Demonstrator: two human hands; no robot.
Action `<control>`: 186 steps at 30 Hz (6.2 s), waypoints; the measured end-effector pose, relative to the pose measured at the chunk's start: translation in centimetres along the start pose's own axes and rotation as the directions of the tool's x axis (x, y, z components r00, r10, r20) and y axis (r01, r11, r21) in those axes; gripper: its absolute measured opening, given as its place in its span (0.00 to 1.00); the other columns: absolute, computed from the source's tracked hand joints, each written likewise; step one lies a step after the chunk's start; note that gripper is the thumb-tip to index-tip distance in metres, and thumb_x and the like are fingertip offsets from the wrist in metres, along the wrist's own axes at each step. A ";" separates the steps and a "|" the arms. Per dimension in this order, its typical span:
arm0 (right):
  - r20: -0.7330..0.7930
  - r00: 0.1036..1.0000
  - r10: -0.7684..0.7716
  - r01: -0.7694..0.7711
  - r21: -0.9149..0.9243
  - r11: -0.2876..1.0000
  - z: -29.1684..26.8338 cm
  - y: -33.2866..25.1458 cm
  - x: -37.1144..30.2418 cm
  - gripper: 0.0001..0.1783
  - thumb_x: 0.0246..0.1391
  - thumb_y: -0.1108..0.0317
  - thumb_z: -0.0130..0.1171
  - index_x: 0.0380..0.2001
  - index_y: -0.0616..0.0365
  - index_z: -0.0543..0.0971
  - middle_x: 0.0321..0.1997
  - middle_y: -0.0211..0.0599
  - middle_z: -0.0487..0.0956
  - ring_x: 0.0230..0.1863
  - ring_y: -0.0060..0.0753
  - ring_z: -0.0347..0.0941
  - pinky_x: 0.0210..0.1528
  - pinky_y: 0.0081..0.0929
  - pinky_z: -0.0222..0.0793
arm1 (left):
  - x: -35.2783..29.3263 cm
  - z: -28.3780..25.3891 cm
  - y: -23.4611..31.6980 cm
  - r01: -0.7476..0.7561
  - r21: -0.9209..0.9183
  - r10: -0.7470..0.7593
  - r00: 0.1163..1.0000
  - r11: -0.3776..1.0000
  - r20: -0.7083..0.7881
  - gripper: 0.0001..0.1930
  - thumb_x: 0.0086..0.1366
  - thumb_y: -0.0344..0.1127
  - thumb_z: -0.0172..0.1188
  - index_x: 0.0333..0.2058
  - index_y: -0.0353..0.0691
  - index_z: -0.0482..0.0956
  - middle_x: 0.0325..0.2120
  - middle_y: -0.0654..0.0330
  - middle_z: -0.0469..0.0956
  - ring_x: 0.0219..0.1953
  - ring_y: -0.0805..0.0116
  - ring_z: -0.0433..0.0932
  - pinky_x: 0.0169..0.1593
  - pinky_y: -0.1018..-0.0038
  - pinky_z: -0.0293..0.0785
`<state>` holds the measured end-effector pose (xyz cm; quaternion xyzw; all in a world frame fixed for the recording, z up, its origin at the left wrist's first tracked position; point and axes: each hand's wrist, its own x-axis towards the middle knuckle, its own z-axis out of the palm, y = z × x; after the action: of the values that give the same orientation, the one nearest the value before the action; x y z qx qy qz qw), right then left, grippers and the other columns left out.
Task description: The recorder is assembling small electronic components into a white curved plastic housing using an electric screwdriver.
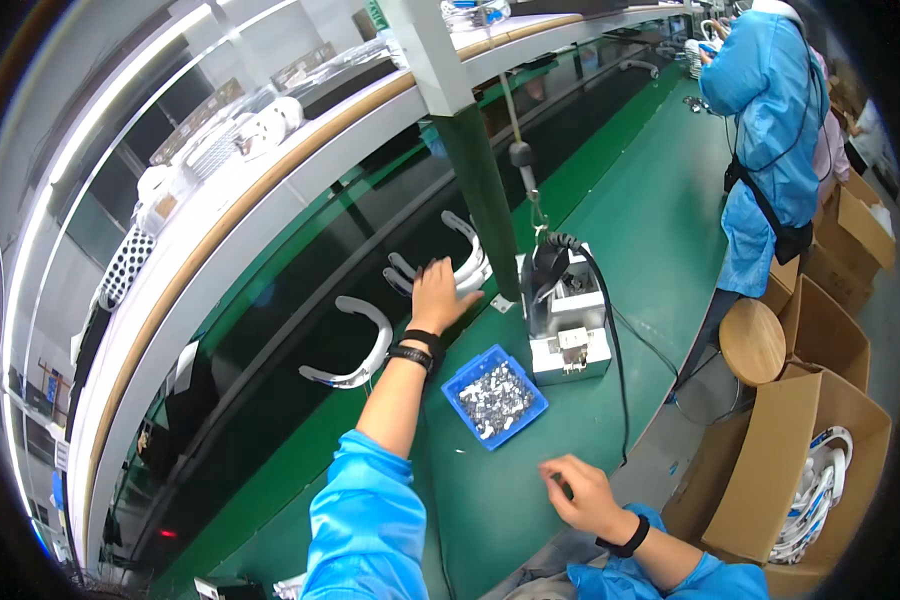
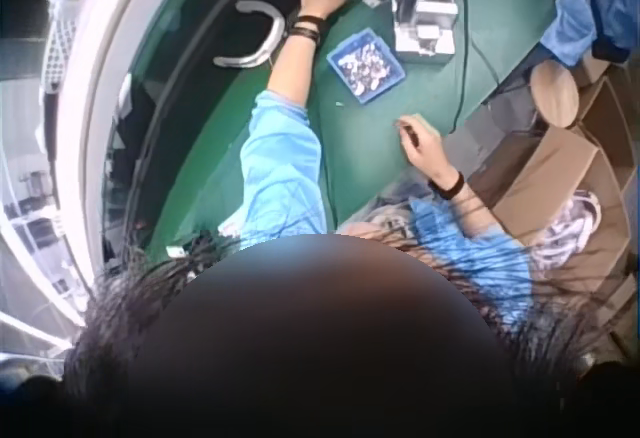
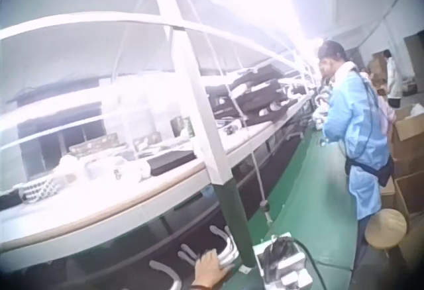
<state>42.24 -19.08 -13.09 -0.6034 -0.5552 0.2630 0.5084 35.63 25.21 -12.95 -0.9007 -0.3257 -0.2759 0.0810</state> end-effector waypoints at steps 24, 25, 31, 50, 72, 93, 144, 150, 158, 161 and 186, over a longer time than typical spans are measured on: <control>0.119 0.981 -0.156 0.085 0.461 0.884 -0.8 -7.1 2.2 0.27 0.69 0.67 0.63 0.68 0.63 0.73 0.66 0.46 0.78 0.66 0.40 0.77 0.65 0.35 0.74 | -12.3 -28.8 8.8 0.058 -0.397 -0.040 0.998 0.916 0.053 0.16 0.69 0.35 0.68 0.48 0.33 0.75 0.38 0.47 0.76 0.42 0.43 0.75 0.46 0.55 0.70; 0.153 0.972 -0.179 0.061 0.570 0.819 -0.4 -8.5 3.0 0.32 0.70 0.65 0.62 0.72 0.64 0.67 0.72 0.47 0.72 0.73 0.41 0.69 0.71 0.36 0.67 | -13.7 -30.3 10.4 0.122 -0.429 -0.097 0.992 0.895 0.081 0.16 0.69 0.33 0.67 0.49 0.33 0.75 0.39 0.47 0.76 0.42 0.44 0.75 0.46 0.56 0.71; 0.223 0.940 -0.260 -0.048 0.837 0.545 3.1 -14.8 3.3 0.41 0.69 0.64 0.64 0.76 0.67 0.56 0.79 0.51 0.62 0.80 0.40 0.58 0.80 0.41 0.54 | -21.5 -34.5 20.6 0.356 -0.667 -0.385 0.916 0.655 0.112 0.14 0.71 0.27 0.61 0.52 0.31 0.72 0.41 0.54 0.77 0.40 0.62 0.78 0.47 0.66 0.75; -0.424 0.883 0.200 0.069 0.539 0.839 -28.8 -17.5 -16.7 0.24 0.73 0.51 0.60 0.55 0.63 0.73 0.39 0.37 0.79 0.28 0.25 0.80 0.32 0.20 0.79 | -26.8 -31.3 26.1 0.388 -0.921 -0.309 0.880 0.033 0.360 0.26 0.77 0.35 0.56 0.68 0.28 0.67 0.49 0.48 0.80 0.53 0.57 0.79 0.64 0.61 0.76; -0.653 0.628 0.422 -0.718 -0.696 -0.008 -40.0 9.0 -27.1 0.30 0.61 0.44 0.67 0.46 0.65 0.86 0.53 0.58 0.82 0.57 0.62 0.77 0.61 0.54 0.74 | -29.0 -32.1 22.6 0.461 -0.887 -0.493 0.770 -0.007 0.405 0.20 0.81 0.38 0.53 0.63 0.31 0.72 0.48 0.53 0.80 0.53 0.61 0.79 0.63 0.62 0.74; 0.494 0.833 -0.248 0.135 0.253 0.958 4.9 -10.6 2.5 0.07 0.63 0.78 0.60 0.43 0.67 0.83 0.43 0.44 0.83 0.42 0.36 0.81 0.43 0.29 0.77 | -42.8 -39.0 18.4 0.414 -0.901 -0.987 0.148 0.125 -0.069 0.12 0.78 0.31 0.54 0.54 0.32 0.76 0.40 0.56 0.82 0.44 0.67 0.81 0.55 0.68 0.77; 0.683 0.647 -0.339 0.299 0.182 0.937 6.5 -15.2 9.7 0.22 0.65 0.63 0.66 0.57 0.62 0.78 0.51 0.49 0.84 0.51 0.52 0.82 0.52 0.41 0.77 | -34.9 -32.3 14.7 0.588 -0.809 -0.511 0.689 -0.020 0.514 0.27 0.77 0.27 0.53 0.69 0.32 0.54 0.47 0.53 0.78 0.43 0.71 0.77 0.51 0.71 0.77; 0.853 0.506 -0.124 0.182 0.035 0.983 4.9 -16.3 10.1 0.20 0.67 0.62 0.65 0.56 0.60 0.75 0.45 0.51 0.84 0.46 0.53 0.84 0.47 0.43 0.76 | -36.0 -33.7 15.1 0.690 -0.723 -0.327 0.689 0.021 0.647 0.23 0.77 0.30 0.56 0.65 0.32 0.58 0.42 0.54 0.80 0.39 0.71 0.80 0.43 0.70 0.80; 0.940 0.336 0.064 -0.069 -0.043 0.997 5.0 -15.5 9.5 0.18 0.69 0.63 0.64 0.56 0.61 0.76 0.48 0.48 0.85 0.48 0.46 0.83 0.49 0.38 0.76 | -35.0 -36.9 12.3 0.828 -0.506 -0.022 0.526 0.241 0.850 0.16 0.75 0.37 0.64 0.50 0.33 0.69 0.33 0.56 0.82 0.33 0.68 0.86 0.37 0.71 0.82; 0.894 0.413 -0.176 -0.045 0.213 0.976 4.9 -14.3 8.8 0.20 0.67 0.65 0.66 0.57 0.60 0.76 0.50 0.46 0.85 0.53 0.44 0.82 0.53 0.37 0.76 | -33.7 -39.1 11.4 0.868 -0.420 -0.045 0.446 0.263 0.894 0.19 0.72 0.41 0.69 0.46 0.35 0.70 0.28 0.58 0.80 0.29 0.69 0.84 0.33 0.72 0.79; 0.639 0.609 -0.469 0.346 0.318 0.883 5.0 -15.1 9.6 0.27 0.55 0.75 0.72 0.59 0.60 0.81 0.48 0.41 0.83 0.48 0.44 0.79 0.50 0.37 0.75 | -29.8 -35.3 9.7 0.567 -0.799 -0.201 0.822 0.200 0.533 0.27 0.60 0.33 0.74 0.54 0.39 0.71 0.40 0.57 0.84 0.44 0.70 0.82 0.48 0.72 0.77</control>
<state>34.10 -10.44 1.18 -0.2716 -0.8048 0.3923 0.3531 7.12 -9.99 0.43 -0.6912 -0.3280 -0.2759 -0.5818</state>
